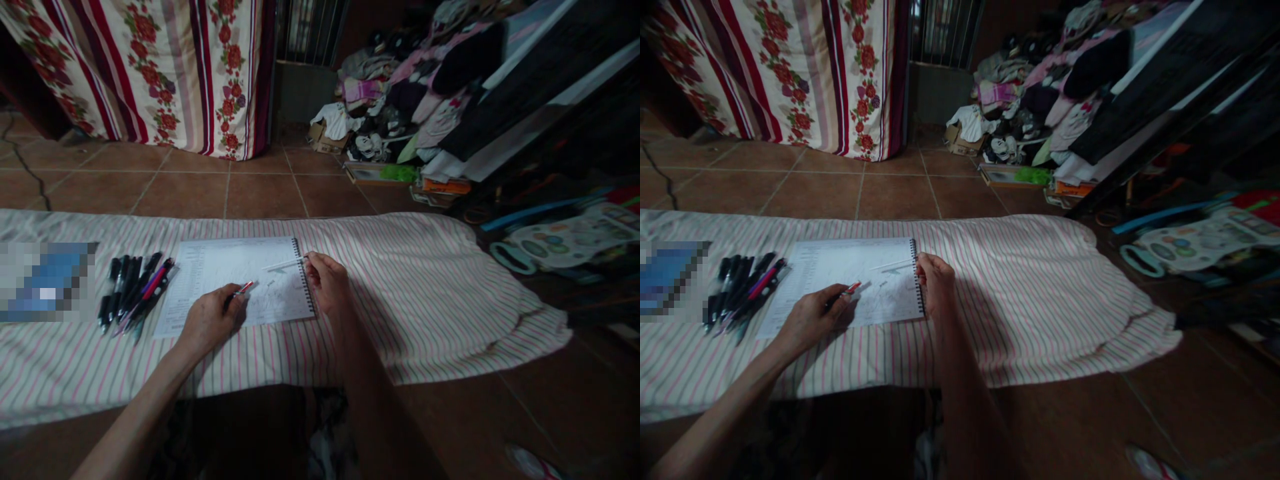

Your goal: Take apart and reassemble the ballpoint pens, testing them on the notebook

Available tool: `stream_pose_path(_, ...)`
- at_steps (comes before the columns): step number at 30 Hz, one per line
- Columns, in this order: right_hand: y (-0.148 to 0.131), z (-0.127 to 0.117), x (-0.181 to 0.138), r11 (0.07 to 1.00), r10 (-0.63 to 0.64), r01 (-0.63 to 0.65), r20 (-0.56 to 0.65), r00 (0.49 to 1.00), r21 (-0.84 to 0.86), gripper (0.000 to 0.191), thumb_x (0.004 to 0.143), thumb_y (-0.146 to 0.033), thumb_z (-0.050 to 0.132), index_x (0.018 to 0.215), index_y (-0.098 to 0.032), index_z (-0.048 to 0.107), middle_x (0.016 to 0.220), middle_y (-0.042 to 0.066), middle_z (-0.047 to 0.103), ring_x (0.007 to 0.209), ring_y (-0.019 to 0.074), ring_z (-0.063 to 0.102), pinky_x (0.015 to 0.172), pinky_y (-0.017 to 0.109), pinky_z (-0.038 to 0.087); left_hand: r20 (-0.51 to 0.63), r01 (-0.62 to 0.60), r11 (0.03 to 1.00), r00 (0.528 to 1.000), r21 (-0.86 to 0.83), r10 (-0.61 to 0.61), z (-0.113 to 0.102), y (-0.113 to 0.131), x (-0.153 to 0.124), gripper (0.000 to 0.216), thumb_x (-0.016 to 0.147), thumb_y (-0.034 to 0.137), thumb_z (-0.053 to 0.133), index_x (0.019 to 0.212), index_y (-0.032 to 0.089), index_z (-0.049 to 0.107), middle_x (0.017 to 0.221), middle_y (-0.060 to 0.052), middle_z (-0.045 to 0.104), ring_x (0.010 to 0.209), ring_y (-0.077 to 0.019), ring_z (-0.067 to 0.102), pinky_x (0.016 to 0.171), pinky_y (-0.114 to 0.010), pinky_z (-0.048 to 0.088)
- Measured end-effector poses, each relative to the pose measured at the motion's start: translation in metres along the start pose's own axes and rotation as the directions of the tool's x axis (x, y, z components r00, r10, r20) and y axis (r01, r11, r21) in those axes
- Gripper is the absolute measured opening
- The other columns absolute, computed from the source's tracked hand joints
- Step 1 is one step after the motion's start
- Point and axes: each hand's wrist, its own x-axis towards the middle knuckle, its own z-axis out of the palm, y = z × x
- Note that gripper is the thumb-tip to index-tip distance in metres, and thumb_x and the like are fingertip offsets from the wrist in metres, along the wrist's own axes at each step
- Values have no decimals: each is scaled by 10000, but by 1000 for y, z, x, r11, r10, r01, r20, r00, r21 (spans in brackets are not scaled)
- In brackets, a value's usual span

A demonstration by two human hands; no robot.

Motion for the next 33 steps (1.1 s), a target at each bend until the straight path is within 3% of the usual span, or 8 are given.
stream_pose_path(5, 2, 10, -4, 999, -34, 33, -58, 998, -2, 258, 637, -402, 681, 718, -158, 657, 655, -6, 652, 549, 79, 568, 455, 173, 379, -1, 7, 1000, 1000, 25, -7, -1, -4, -2, 411, 887, 375, 350, 1118, 169, 620, 798, -88, 705, 712, -222, 641, 631, -290, 397)
stream_pose_path(14, 23, 35, -12, 992, -129, 129, 84, 988, 8, 264, 668, -371, 661, 817, -153, 663, 710, 33, 705, 644, 158, 684, 527, 229, 519, -39, -11, 998, 999, 59, 14, 0, -11, -5, 400, 888, 380, 354, 1105, 186, 628, 832, -88, 713, 762, -238, 656, 642, -294, 406)
stream_pose_path(19, 31, 40, -19, 936, -264, 298, 182, 947, -190, 214, 759, -337, 574, 838, -154, 653, 683, 36, 694, 642, 168, 687, 529, 243, 532, -54, -8, 998, 998, 59, 12, -1, -16, -5, 413, 889, 386, 354, 1127, 176, 619, 824, -90, 712, 751, -237, 659, 641, -295, 414)
stream_pose_path(22, 31, 40, -25, 821, -361, 435, 253, 898, -371, 178, 808, -287, 529, 852, -170, 656, 716, 37, 695, 633, 155, 677, 555, 246, 528, -62, 7, 997, 998, 70, -3, -3, -17, -5, 419, 885, 384, 360, 1139, 168, 614, 845, -103, 712, 788, -255, 661, 655, -307, 417)
stream_pose_path(25, 30, 38, -32, 640, -445, 563, 345, 826, -523, 153, 825, -208, 514, 862, -176, 659, 779, 46, 702, 677, 150, 668, 629, 253, 515, -58, 20, 997, 998, 74, -15, -4, -18, -6, 415, 883, 377, 359, 1139, 172, 613, 849, -104, 712, 794, -258, 661, 658, -310, 416)
stream_pose_path(28, 28, 39, -41, 448, -449, 623, 442, 777, -641, 160, 842, -159, 503, 892, -172, 655, 864, 62, 703, 783, 163, 656, 715, 261, 489, -53, 16, 997, 999, 69, -13, -6, -19, -6, 414, 882, 381, 354, 1134, 179, 615, 829, -96, 712, 766, -249, 660, 650, -305, 413)
stream_pose_path(33, 26, 45, -60, 191, -324, 599, 526, 787, -778, 174, 892, -195, 478, 958, -196, 639, 894, 46, 687, 825, 172, 633, 678, 259, 441, -55, 27, 997, 998, 75, -23, -6, -19, -7, 424, 882, 378, 346, 1136, 172, 616, 842, -100, 710, 770, -243, 659, 650, -299, 414)
